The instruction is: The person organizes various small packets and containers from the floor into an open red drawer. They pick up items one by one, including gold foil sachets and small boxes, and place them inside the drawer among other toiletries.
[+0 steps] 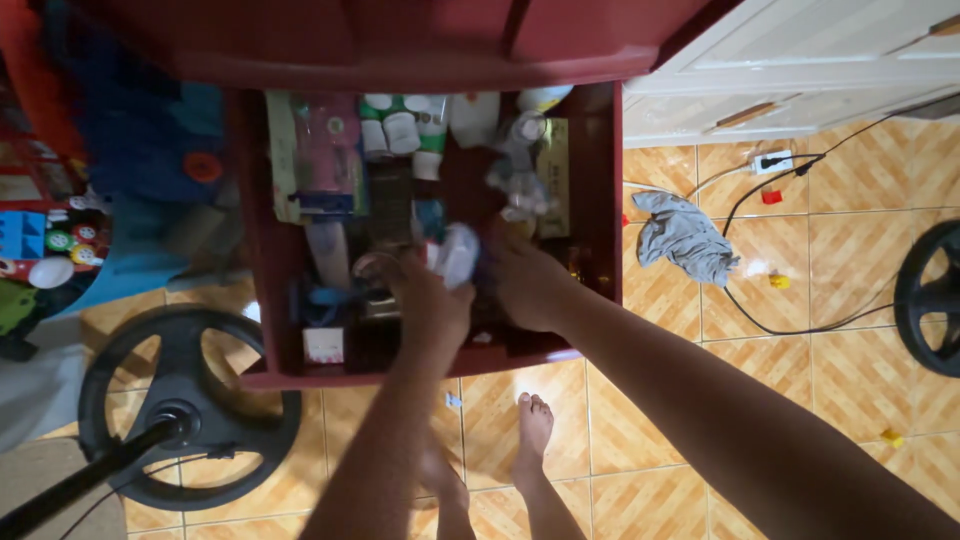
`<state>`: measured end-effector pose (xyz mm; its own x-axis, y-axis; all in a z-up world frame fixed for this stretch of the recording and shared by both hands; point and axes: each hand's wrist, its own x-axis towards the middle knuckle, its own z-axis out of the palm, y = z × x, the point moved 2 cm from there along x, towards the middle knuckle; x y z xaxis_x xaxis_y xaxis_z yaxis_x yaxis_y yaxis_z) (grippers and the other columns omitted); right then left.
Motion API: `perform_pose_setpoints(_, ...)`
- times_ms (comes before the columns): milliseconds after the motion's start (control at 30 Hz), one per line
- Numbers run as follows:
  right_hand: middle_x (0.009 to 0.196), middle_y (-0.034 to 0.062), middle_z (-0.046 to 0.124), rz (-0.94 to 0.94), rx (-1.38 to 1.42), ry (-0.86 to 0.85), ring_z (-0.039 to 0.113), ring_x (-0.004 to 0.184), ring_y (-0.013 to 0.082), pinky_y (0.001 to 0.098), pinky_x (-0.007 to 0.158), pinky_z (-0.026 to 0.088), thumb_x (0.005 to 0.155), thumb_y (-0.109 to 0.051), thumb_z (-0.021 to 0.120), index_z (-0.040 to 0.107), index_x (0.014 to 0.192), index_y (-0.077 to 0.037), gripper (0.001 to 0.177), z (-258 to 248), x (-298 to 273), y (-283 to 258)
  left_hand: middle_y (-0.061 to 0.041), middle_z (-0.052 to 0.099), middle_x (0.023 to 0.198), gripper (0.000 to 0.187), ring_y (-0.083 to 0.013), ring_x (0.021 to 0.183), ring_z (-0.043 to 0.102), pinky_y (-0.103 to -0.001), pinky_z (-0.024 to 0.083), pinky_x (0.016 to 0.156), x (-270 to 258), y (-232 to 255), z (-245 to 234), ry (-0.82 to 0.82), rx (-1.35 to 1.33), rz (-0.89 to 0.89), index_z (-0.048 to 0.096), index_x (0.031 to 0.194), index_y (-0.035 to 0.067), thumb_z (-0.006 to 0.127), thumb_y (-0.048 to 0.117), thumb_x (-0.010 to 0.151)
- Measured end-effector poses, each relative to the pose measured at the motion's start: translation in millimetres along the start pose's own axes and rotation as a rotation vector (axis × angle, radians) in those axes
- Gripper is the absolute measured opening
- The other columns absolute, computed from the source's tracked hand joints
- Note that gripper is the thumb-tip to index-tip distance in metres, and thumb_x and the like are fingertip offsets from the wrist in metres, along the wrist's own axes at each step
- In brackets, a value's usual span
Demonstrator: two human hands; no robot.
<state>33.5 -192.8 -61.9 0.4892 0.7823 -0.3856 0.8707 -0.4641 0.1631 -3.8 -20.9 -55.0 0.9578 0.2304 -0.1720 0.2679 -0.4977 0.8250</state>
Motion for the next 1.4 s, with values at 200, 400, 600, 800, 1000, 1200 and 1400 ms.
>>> perform_pose_setpoints(200, 0.14, 0.0146, 0.067, 0.079, 0.293, 0.072, 0.051, 0.146, 0.035, 0.063, 0.132, 0.014, 0.092, -0.041, 0.068, 0.077, 0.123, -0.008, 0.047, -2.5, 4.4, -1.5, -0.043, 0.051, 0.143, 0.073, -0.0582, 0.129, 0.057, -0.06, 0.051, 0.105, 1.1, 0.7, 8.0, -0.137, 0.264, -0.105, 0.047, 0.142, -0.002, 0.083, 0.003, 0.08)
perform_pose_setpoints(400, 0.125, 0.0212, 0.071, 0.321, 0.735, 0.288, 0.06, 0.127, 0.0443, 0.0523, 0.116, 0.041, 0.081, -0.028, 0.074, 0.06, 0.151, -0.003, 0.076, -22.5, 13.7, 2.2, -0.029, 0.077, 0.112, 0.033, -0.0472, 0.111, 0.074, -0.056, 0.06, 0.092, 18.9, -14.9, 5.9, -0.197, 0.313, -0.178, 0.065, 0.127, 0.0, 0.069, 0.02, 0.101)
perform_pose_setpoints(600, 0.122, 0.0154, 0.072, 0.39, 0.563, 0.363, 0.063, 0.122, 0.0391, 0.0535, 0.112, 0.043, 0.093, -0.017, 0.064, 0.066, 0.144, -0.008, 0.052, -20.8, 16.4, -9.9, -0.021, 0.08, 0.121, 0.035, -0.0403, 0.116, 0.077, -0.053, 0.062, 0.093, 30.6, -45.9, 29.3, -0.37, 0.594, -0.3, 0.081, 0.116, 0.009, 0.057, 0.034, 0.112)
perform_pose_setpoints(800, 0.124, 0.01, 0.07, 0.306, 0.339, 0.27, 0.06, 0.123, 0.0331, 0.0583, 0.12, 0.035, 0.095, -0.015, 0.059, 0.067, 0.145, -0.008, 0.051, -14.1, 13.4, -9.7, -0.021, 0.08, 0.115, 0.03, -0.0398, 0.11, 0.078, -0.054, 0.063, 0.093, 38.1, -52.7, 43.9, -0.153, 0.651, -0.166, 0.081, 0.112, 0.008, 0.062, 0.03, 0.104)
perform_pose_setpoints(1000, 0.123, 0.0138, 0.068, 0.407, 0.372, 0.292, 0.061, 0.126, 0.0329, 0.0649, 0.126, 0.029, 0.096, -0.016, 0.06, 0.057, 0.156, -0.002, 0.061, -30.2, 14.4, -21.5, -0.023, 0.079, 0.112, 0.025, -0.0426, 0.107, 0.077, -0.056, 0.062, 0.09, 61.3, -24.1, 1.6, -0.246, 0.633, -0.151, 0.079, 0.111, 0.006, 0.066, 0.026, 0.103)
perform_pose_setpoints(1200, 0.153, 0.026, 0.057, 0.38, 0.72, 0.561, 0.054, 0.143, 0.0454, 0.0566, 0.128, 0.036, 0.088, -0.004, 0.069, 0.057, 0.145, -0.004, 0.059, -69.4, -4.2, -37.0, -0.025, 0.078, 0.11, 0.02, -0.0453, 0.104, 0.077, -0.057, 0.062, 0.087, 81.9, 33.7, -37.9, -0.235, 0.573, -0.09, 0.076, 0.11, 0.004, 0.069, 0.021, 0.101)
perform_pose_setpoints(1400, 0.163, 0.0236, 0.052, 0.605, 1.07, 0.634, 0.05, 0.152, 0.0448, 0.048, 0.123, 0.046, 0.088, -0.008, 0.083, 0.055, 0.153, -0.006, 0.071, -94.0, -29.7, -16.0, -0.025, 0.078, 0.107, 0.023, -0.0446, 0.102, 0.077, -0.057, 0.061, 0.086, 70.3, 95.1, -95.6, -0.238, 0.575, 0.04, 0.075, 0.109, 0.003, 0.078, 0.021, 0.094)
